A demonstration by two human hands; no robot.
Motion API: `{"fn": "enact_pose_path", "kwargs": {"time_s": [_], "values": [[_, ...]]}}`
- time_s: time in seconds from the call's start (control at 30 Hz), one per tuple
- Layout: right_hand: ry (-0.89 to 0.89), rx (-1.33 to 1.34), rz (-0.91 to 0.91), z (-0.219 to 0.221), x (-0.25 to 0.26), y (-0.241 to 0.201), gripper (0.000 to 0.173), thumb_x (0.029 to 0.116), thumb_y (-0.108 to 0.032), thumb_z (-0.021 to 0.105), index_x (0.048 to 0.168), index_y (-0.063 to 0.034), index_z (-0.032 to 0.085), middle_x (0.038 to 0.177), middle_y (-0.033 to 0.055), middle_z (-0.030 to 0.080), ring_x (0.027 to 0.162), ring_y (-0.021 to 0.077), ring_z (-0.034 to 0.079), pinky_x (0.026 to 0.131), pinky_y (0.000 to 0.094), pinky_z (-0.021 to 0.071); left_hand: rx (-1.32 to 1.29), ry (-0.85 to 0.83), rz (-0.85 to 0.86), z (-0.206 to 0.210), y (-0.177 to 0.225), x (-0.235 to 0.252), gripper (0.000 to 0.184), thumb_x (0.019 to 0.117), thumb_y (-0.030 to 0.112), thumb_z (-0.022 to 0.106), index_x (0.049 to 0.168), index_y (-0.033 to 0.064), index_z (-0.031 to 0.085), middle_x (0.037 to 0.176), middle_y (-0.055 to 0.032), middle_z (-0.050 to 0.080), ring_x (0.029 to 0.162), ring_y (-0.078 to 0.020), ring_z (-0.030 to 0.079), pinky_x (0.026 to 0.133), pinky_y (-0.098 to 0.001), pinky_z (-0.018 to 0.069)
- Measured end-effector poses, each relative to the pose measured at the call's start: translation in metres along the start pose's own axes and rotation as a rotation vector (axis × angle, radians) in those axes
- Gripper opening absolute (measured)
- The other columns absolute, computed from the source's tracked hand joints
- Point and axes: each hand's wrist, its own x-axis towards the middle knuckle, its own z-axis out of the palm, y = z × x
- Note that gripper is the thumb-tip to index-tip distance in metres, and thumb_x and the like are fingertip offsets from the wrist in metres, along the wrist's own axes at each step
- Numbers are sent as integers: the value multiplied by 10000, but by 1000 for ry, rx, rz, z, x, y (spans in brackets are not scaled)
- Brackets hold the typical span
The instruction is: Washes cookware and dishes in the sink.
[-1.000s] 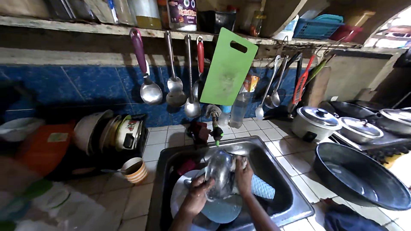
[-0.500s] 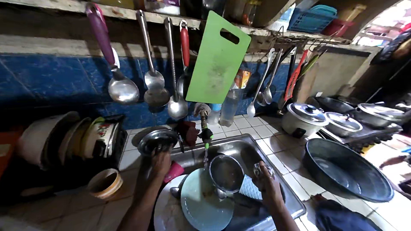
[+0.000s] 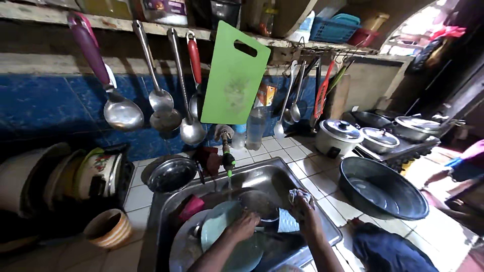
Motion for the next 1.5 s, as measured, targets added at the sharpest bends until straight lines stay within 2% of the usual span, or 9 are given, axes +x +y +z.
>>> {"fn": "enact_pose_path", "kwargs": {"time_s": [0.13,0.37,0.5,0.67,0.87,1.0,1.23,1.4,1.5], "values": [[-36,-90,-172,20,-13,7,252,1017,-163,579,1203,7,559,705,6,596,519,55,531,481,225,471,-219,89,-260,-38,38,-10,361,1095,159,411,1321,-44,606,1236,-281,654,1209,-427,614,1061,-571,447],[-226,-680,-863,53,-35,32,390,932,-250,574,1086,77,719,1174,206,725,1215,402,638,1127,653,351,-426,795,-312,-36,82,-57,299,1014,51,493,1195,-109,669,1064,-290,710,1045,-428,690,952,-572,509],[-184,-500,-307,53,-11,-8,309,1051,-160,484,1111,86,662,982,146,676,898,157,636,866,366,527,-617,1090,-267,-24,80,-85,322,1036,135,504,1069,-123,693,915,-218,711,879,-262,694,860,-431,542],[-536,-1170,-623,77,-57,-18,330,923,-242,666,1069,47,728,975,249,740,984,427,719,925,597,529,-729,828,-214,-20,73,-89,306,1033,53,465,1167,-155,646,991,-252,703,946,-262,682,916,-410,533],[-372,-698,-184,63,-8,-21,275,1041,-199,528,1050,40,662,916,144,653,847,214,628,812,432,520,-971,1087,-245,-10,73,-99,298,1041,137,460,1024,-86,658,880,-52,628,847,-17,579,846,-217,492],[-612,-1184,-515,86,-53,-28,375,962,-309,636,1122,21,716,998,247,732,999,430,707,897,630,522,-881,895,-237,-17,68,-87,281,1029,79,487,1103,-106,684,948,-154,705,892,-141,656,878,-331,533],[-141,-448,-272,63,-24,5,386,995,-316,638,1170,27,665,966,143,703,865,209,669,825,446,553,-1591,1387,-537,-25,77,-76,288,1102,170,412,1090,-40,608,887,-87,635,772,-113,638,717,-301,570],[-336,-717,-1067,63,-86,67,393,903,-275,706,1130,46,731,1263,203,702,1244,380,641,1061,535,510,-1638,1366,-520,-24,70,-65,310,1114,185,382,1189,-43,579,914,-99,610,764,-125,609,699,-300,543],[-412,-794,-995,70,-68,43,341,922,-174,656,1183,34,721,1203,172,730,1147,334,697,989,517,560,-1556,1299,-545,-18,78,-69,308,1108,179,404,1189,-32,613,935,-95,649,782,-113,628,720,-297,556]]}}
